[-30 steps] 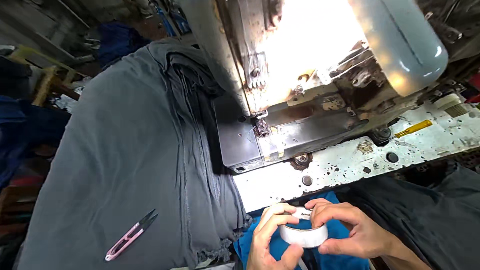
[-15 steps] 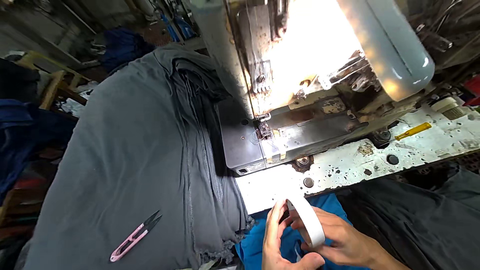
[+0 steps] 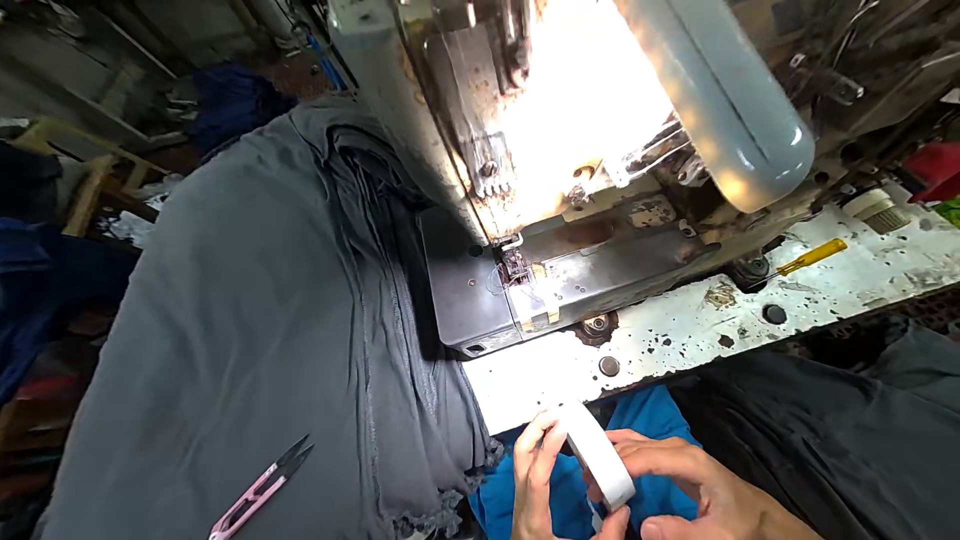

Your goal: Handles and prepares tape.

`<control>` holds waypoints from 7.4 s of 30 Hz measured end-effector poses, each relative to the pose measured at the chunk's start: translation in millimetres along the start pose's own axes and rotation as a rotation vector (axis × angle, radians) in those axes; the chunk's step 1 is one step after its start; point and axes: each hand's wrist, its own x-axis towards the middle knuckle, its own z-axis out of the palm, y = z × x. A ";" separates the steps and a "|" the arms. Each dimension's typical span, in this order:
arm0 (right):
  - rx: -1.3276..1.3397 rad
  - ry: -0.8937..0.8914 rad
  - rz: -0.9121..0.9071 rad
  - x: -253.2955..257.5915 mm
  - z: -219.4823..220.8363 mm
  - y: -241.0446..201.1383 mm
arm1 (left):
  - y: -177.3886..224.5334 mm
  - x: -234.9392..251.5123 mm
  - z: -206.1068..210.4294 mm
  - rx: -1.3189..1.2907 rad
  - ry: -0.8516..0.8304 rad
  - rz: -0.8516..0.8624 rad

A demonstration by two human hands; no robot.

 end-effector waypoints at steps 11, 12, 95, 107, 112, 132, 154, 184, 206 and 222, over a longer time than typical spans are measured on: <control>0.104 0.079 0.022 -0.2 18.8 3.9 | 8.1 0.9 -1.0 0.451 0.057 0.200; 0.099 0.084 0.017 -1.1 20.7 5.3 | 7.0 0.7 -0.7 0.465 0.073 0.209; 0.522 0.039 0.306 7.9 26.5 -0.1 | -2.9 7.8 -5.3 -1.136 0.251 -0.743; 0.442 0.019 0.354 12.6 29.2 -7.3 | -12.5 4.8 14.5 -1.480 0.339 -0.884; 0.521 0.055 0.372 12.4 30.4 -3.7 | -7.2 -2.9 21.5 -1.449 0.469 -0.936; 0.597 0.171 0.600 24.5 27.7 -6.1 | -21.1 0.0 -2.0 -0.196 0.176 -0.240; 0.254 0.230 0.301 14.6 51.8 0.3 | -6.5 6.4 20.9 -1.490 0.550 -0.833; 0.377 0.205 0.344 19.1 43.9 5.5 | -4.5 16.5 16.3 -1.207 0.516 -1.002; 0.376 0.255 0.213 16.0 51.4 7.7 | -7.3 13.4 13.4 -1.085 0.427 -0.637; 0.440 0.006 0.199 7.9 21.1 9.9 | -17.6 -2.5 -2.5 -1.266 0.170 -0.648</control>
